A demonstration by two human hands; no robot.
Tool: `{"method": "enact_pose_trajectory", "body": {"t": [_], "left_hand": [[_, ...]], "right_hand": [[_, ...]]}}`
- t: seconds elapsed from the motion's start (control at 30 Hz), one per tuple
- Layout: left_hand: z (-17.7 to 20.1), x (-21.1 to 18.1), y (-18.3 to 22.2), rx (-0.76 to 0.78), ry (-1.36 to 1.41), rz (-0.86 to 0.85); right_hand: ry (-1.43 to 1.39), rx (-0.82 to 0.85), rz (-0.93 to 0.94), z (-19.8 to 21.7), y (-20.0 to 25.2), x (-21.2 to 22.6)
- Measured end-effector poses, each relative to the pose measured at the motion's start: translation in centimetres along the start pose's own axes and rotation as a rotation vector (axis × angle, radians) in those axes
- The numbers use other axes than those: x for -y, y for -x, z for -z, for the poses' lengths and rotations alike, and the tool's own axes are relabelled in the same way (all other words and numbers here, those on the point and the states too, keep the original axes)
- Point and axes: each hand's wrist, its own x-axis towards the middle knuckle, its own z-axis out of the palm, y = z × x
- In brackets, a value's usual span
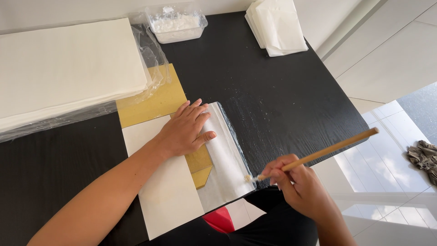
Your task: Manually folding paper sheets and applying glue with a brush to assemble bags using a template.
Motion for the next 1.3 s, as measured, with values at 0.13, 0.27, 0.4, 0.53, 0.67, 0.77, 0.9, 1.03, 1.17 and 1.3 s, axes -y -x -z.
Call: {"method": "enact_pose_trajectory", "body": {"t": [0.13, 0.27, 0.4, 0.53, 0.67, 0.77, 0.9, 1.03, 1.17, 1.3], "left_hand": [[0.2, 0.0, -0.1, 0.003, 0.011, 0.007], [0.0, 0.1, 0.0, -0.018, -0.001, -0.007], [0.1, 0.0, 0.0, -0.013, -0.003, -0.001], [0.2, 0.0, 0.0, -0.001, 0.007, 0.0], [0.1, 0.1, -0.1, -0.004, -0.011, 0.0], [0.2, 0.0, -0.1, 0.012, 0.011, 0.012], [0.2, -0.2, 0.1, -0.01, 0.01, -0.002], [0.3, -0.1, 0.0, 0.0, 0.013, 0.006], [0.3, -0.1, 0.0, -0.012, 0.013, -0.006], [0.3, -0.2, 0.0, 0.0, 0.017, 0.003]], "right_hand": [[0.024, 0.065, -0.159, 0.8, 1.7, 0.9], [-0.004, 0.048, -0.138, 1.2, 1.9, 1.8], [-0.072, -0.09, 0.089, 0.5, 1.6, 1.2], [-0.003, -0.046, -0.002, -0.1, 1.3, 0.9], [0.001, 0.023, 0.013, 0.5, 2.2, 1.1], [-0.027, 0.004, -0.036, 0.6, 3.0, 0.9], [-0.208, -0.277, 0.108, 0.1, 3.9, 0.1], [-0.218, -0.544, 0.243, -1.6, 4.2, -1.9], [-0.252, -0.616, 0.242, -3.9, 3.8, -2.9], [-0.248, -0.634, 0.295, -4.9, 3.5, -2.9]]}}
